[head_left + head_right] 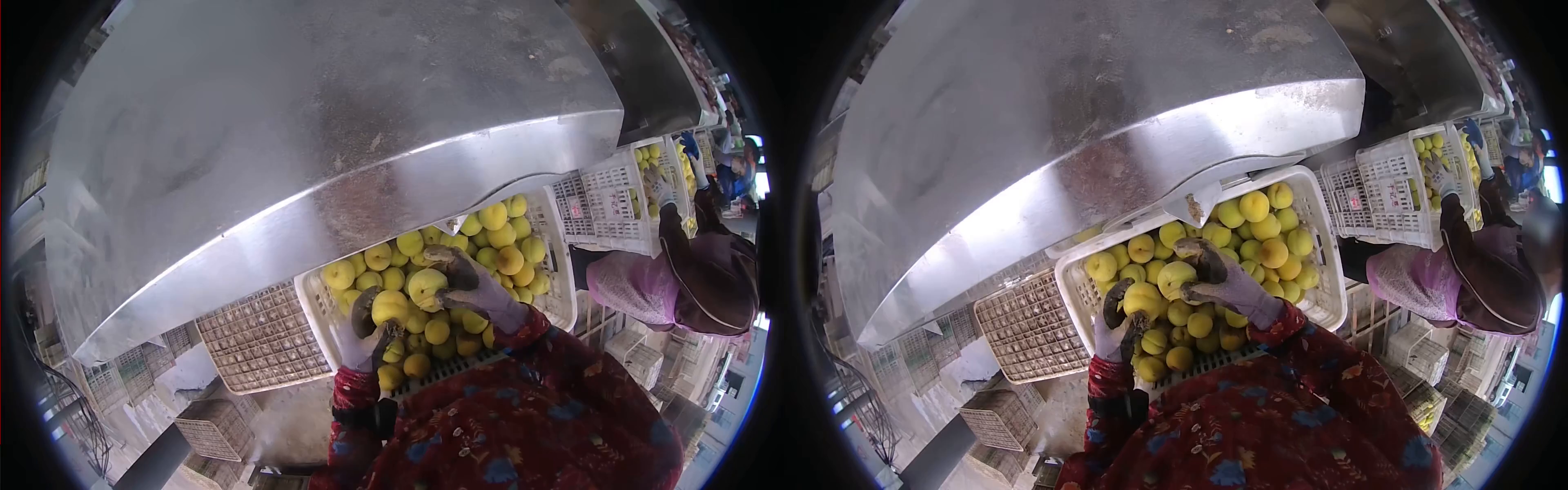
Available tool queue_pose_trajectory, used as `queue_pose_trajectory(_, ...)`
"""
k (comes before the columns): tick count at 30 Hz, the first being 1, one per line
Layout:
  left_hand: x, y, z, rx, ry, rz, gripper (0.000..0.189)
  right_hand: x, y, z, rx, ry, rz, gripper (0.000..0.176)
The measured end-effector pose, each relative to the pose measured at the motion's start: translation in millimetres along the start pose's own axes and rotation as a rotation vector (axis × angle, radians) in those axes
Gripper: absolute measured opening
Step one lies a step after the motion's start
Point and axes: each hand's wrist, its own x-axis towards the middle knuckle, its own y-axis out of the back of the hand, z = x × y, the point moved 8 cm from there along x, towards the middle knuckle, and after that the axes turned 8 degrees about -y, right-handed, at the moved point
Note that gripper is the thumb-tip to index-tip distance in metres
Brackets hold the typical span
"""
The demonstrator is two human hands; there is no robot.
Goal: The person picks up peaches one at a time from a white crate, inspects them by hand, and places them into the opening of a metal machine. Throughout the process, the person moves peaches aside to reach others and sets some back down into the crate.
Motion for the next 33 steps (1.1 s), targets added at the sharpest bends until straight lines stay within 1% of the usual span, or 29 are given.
queue_pose_trajectory(1,-1,-19,19,-0.091,-0.018,-0.017,0.064,-10,-3,-6,0.178,0.031,0.011,0.061)
queue_pose_trajectory(2,0,-30,31,-0.114,-0.041,-0.008,0.064,-18,-4,-9,0.177,0.049,0.019,0.059)
queue_pose_trajectory(5,7,-48,56,-0.224,-0.082,-0.012,0.064,-42,-8,-31,-0.081,0.273,0.093,0.062)
queue_pose_trajectory(6,10,-51,59,-0.21,-0.09,-0.021,0.064,-48,-4,-28,-0.124,0.191,0.177,0.066)
queue_pose_trajectory(9,19,-60,65,-0.188,-0.127,-0.043,0.065,-58,-1,-49,-0.403,0.328,0.42,0.067)
queue_pose_trajectory(11,27,-65,66,-0.191,-0.174,-0.041,0.065,-61,-12,-75,-0.525,0.451,0.481,0.065)
queue_pose_trajectory(12,30,-66,67,-0.206,-0.161,-0.057,0.065,-62,-17,-85,-0.585,0.511,0.51,0.064)
queue_pose_trajectory(14,36,-66,71,-0.236,-0.136,-0.092,0.064,-58,-15,-87,-0.627,0.503,0.592,0.063)
queue_pose_trajectory(17,46,-61,84,-0.134,-0.238,-0.07,0.063,-48,-8,-100,-0.722,0.536,0.755,0.061)
queue_pose_trajectory(18,44,-57,85,-0.128,-0.238,-0.029,0.063,-44,-6,-105,-0.756,0.549,0.818,0.061)
queue_pose_trajectory(21,42,-49,81,-0.3,-0.144,0.053,0.063,-10,-10,-127,-1.446,0.688,1.096,0.057)
queue_pose_trajectory(22,38,-53,87,-0.286,-0.114,0.056,0.065,-4,-9,-129,-1.456,0.787,1.155,0.057)
queue_pose_trajectory(24,36,-52,84,-0.243,-0.142,0.051,0.067,0,-13,-130,-1.458,0.998,1.27,0.057)
queue_pose_trajectory(26,34,-61,92,-0.244,-0.189,0.014,0.073,-2,4,-143,-1.218,0.749,0.919,0.06)
queue_pose_trajectory(28,32,-76,105,-0.474,-0.146,-0.06,0.074,-23,1,-156,-1.036,0.713,0.749,0.064)
queue_pose_trajectory(30,31,-84,103,-0.659,-0.082,-0.11,0.071,-64,-21,-154,-0.929,0.871,0.732,0.068)
queue_pose_trajectory(32,35,-90,91,-0.801,-0.013,-0.139,0.065,-61,-51,-144,-1.092,0.854,0.548,0.071)
queue_pose_trajectory(33,35,-93,89,-0.599,-0.041,-0.15,0.066,-63,-62,-134,-1.165,0.833,0.461,0.073)
